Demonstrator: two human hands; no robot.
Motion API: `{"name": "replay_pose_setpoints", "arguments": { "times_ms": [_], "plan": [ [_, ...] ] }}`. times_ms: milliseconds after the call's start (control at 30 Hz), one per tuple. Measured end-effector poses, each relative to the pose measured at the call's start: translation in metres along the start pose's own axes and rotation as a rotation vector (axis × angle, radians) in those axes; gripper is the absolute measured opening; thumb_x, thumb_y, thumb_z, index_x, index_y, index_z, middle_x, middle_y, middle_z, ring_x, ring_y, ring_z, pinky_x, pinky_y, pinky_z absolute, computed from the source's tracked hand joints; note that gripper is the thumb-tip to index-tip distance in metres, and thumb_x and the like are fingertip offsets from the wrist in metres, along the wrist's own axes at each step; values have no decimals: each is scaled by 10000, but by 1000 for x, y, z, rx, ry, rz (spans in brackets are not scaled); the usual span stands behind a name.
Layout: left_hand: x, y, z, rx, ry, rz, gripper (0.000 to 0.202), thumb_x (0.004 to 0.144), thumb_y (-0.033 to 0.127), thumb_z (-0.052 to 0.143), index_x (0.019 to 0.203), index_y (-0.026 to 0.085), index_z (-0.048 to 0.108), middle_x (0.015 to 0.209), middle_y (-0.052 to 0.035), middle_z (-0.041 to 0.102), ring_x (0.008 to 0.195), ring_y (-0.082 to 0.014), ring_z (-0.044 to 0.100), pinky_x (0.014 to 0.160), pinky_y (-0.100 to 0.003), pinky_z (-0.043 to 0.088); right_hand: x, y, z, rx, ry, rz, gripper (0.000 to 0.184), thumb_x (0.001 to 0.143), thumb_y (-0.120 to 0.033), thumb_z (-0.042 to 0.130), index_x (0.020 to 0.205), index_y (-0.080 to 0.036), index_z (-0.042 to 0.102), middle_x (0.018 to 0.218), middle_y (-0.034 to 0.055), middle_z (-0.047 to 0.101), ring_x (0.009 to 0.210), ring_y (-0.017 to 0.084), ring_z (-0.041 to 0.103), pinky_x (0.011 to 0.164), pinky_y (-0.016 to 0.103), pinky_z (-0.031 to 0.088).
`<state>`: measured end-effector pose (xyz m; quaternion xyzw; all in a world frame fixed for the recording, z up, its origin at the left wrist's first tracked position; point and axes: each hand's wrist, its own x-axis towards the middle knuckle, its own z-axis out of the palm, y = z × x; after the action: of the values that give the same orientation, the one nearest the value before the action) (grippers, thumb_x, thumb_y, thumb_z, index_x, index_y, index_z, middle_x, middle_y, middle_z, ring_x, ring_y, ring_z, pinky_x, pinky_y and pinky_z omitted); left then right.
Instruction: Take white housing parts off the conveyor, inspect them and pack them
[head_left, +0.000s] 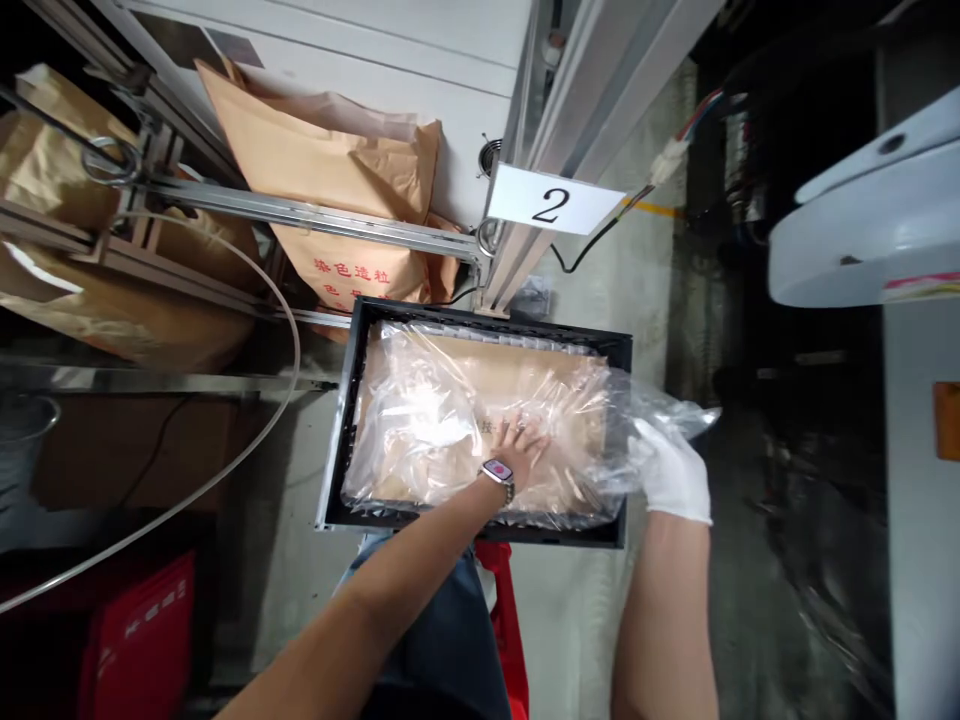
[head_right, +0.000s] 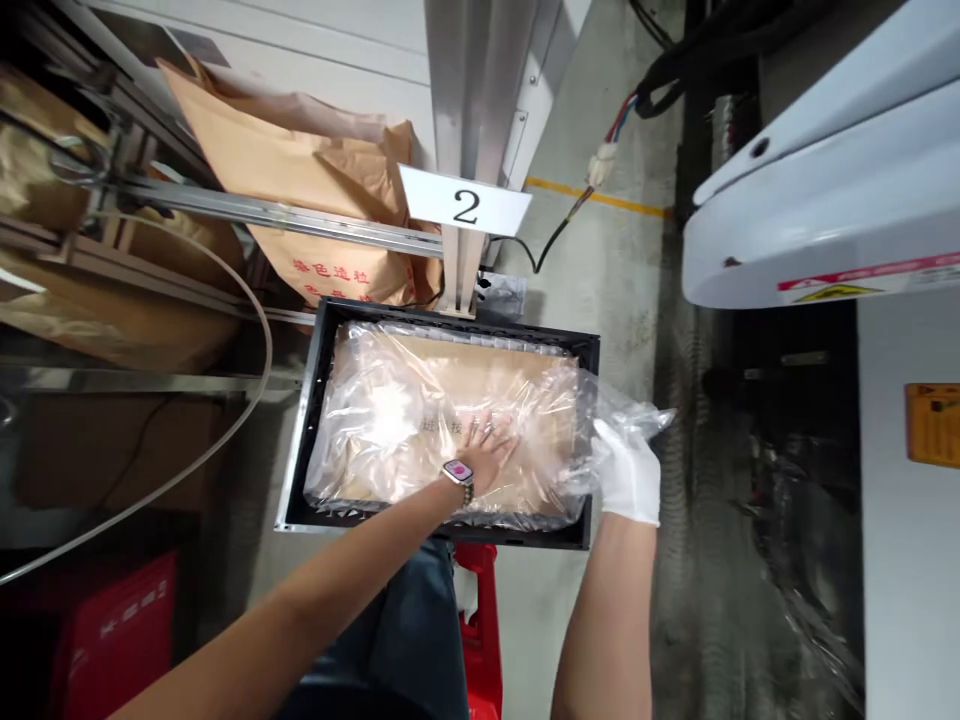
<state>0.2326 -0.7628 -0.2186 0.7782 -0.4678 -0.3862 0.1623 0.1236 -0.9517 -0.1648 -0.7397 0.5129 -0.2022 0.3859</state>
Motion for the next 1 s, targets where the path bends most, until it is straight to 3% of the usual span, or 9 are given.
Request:
{"name": "replay_pose_setpoints", "arguments": {
  "times_ms": [100, 200, 333, 400, 467, 533, 600, 800, 1000],
  "plan": [
    [-25, 1, 1, -34, 48, 38, 484, 961, 215, 542, 1441, 180, 589, 1611, -168, 456, 1526, -432, 333, 1224, -681, 325, -41, -29, 29, 85, -190, -106, 331, 833, -464, 760, 1011, -189, 805, 1023, 109, 792, 901, 256, 737, 879, 423, 603],
    [-104, -3, -35, -75, 180, 126, 503, 1011, 189, 459, 1498, 308, 496, 1435, -103, 618, 1384, -254, 542, 1141, -459, 499, -70, -48, 53, 39, -414, -348, 159, 925, -357, 691, 964, -267, 816, 939, 58, 789, 879, 243, 719, 908, 426, 575],
    [-184, -49, -121, 14, 957, 17, 1065, 796, 393, 863, 1624, 410, 194, 1546, -121, 422, 1412, -354, 471, 1169, -581, 433, -79, -51, 70, 99, -427, -419, 107, 940, -350, 683, 908, -268, 745, 1229, 76, 715, 1233, 282, 626, 1079, 502, 491],
    [-176, -80, -156, 130, 753, -38, 1326, 674, 652, 879, 1668, 262, 93, 1693, -202, 187, 1562, -514, 109, 1238, -747, 139, -79, -50, 75, 191, -412, -353, 120, 985, -366, 624, 959, -255, 663, 1263, 77, 695, 1289, 263, 595, 1135, 514, 446],
    [-140, -101, -172, 73, 520, -28, 1057, 694, 691, 838, 1559, 239, 432, 1710, -180, 211, 1561, -548, 7, 1211, -781, 1, -81, -52, 80, 259, -397, -263, 139, 1035, -378, 531, 1040, -254, 592, 1082, 53, 723, 1083, 214, 674, 1040, 447, 515],
    [-90, -105, -166, -247, 259, 44, 514, 837, 612, 741, 1175, 224, 729, 1571, -141, 492, 1512, -477, 286, 1240, -705, 118, -85, -57, 86, 259, -380, -222, 169, 1048, -403, 503, 1071, -251, 574, 951, 27, 701, 893, 183, 674, 898, 367, 558],
    [-44, -97, -148, -564, 11, 71, 462, 915, 623, 621, 941, 177, 739, 1219, -141, 719, 1246, -376, 596, 1142, -587, 403, -90, -62, 90, 235, -417, -245, 178, 1034, -415, 538, 1054, -248, 599, 942, 30, 695, 852, 178, 662, 823, 325, 559],
    [-4, -83, -117, -820, -73, 66, 558, 1015, 615, 414, 844, 147, 664, 722, -59, 677, 681, -182, 633, 707, -342, 554, -75, -77, 86, 161, -508, -404, 145, 1031, -352, 565, 1014, -250, 668, 1007, 49, 696, 917, 189, 681, 842, 323, 563],
    [-20, -93, -108, -760, -127, 201, 567, 715, 573, 869, 1091, 181, 706, 993, -65, 728, 934, -236, 686, 844, -381, 577, -62, -102, 84, -197, -525, -584, 161, 998, -309, 614, 910, -249, 735, 926, 61, 714, 853, 237, 687, 800, 379, 538]
  ]
}}
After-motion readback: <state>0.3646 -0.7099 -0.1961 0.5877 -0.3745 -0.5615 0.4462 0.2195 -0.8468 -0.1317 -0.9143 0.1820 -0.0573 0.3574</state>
